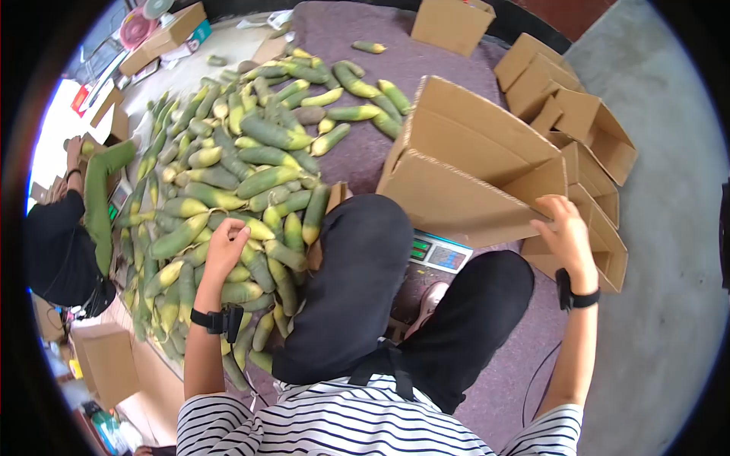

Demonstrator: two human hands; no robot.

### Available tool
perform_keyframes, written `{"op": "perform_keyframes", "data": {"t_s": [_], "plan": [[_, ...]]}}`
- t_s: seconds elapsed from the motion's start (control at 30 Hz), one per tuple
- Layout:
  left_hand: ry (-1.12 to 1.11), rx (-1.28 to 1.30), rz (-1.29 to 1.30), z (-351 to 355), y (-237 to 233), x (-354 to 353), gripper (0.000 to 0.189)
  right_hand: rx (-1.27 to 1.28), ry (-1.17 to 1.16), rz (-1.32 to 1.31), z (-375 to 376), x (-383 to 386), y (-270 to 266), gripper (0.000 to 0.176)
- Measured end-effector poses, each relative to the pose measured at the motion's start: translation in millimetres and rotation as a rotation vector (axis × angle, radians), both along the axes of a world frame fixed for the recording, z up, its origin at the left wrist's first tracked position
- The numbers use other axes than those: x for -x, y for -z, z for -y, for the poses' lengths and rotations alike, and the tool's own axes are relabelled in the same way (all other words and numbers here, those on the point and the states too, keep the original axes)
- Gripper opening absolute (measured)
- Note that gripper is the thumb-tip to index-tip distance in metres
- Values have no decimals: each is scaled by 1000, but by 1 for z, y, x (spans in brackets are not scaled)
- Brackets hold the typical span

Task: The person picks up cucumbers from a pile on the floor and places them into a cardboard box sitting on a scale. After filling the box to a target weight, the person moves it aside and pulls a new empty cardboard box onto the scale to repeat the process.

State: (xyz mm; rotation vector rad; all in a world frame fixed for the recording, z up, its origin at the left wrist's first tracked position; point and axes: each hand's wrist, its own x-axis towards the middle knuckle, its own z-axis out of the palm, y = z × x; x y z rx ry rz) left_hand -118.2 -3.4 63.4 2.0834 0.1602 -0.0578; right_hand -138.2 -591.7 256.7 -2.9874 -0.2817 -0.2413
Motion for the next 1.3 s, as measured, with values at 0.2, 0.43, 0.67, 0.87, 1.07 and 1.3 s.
{"op": "perform_keyframes", "data": {"t_s": [0.2,0.43,0.67,0.87,1.07,1.3], "plan": [[50,-504,-296,-50,95,55,31,-138,-90,-31,-87,14,-60,33],[-196,-869,-172,-40,123,78,42,-214,5,89,-101,-8,-52,29],[-668,-991,-345,-159,116,137,73,-67,147,-29,-67,-26,1,36],[-686,-828,-408,-174,118,134,72,-18,58,-106,-66,-39,26,21],[-376,-486,-18,-79,96,87,65,32,53,-35,-60,-43,39,14],[140,-126,318,117,-82,-53,54,62,58,32,-62,-25,52,13]]}}
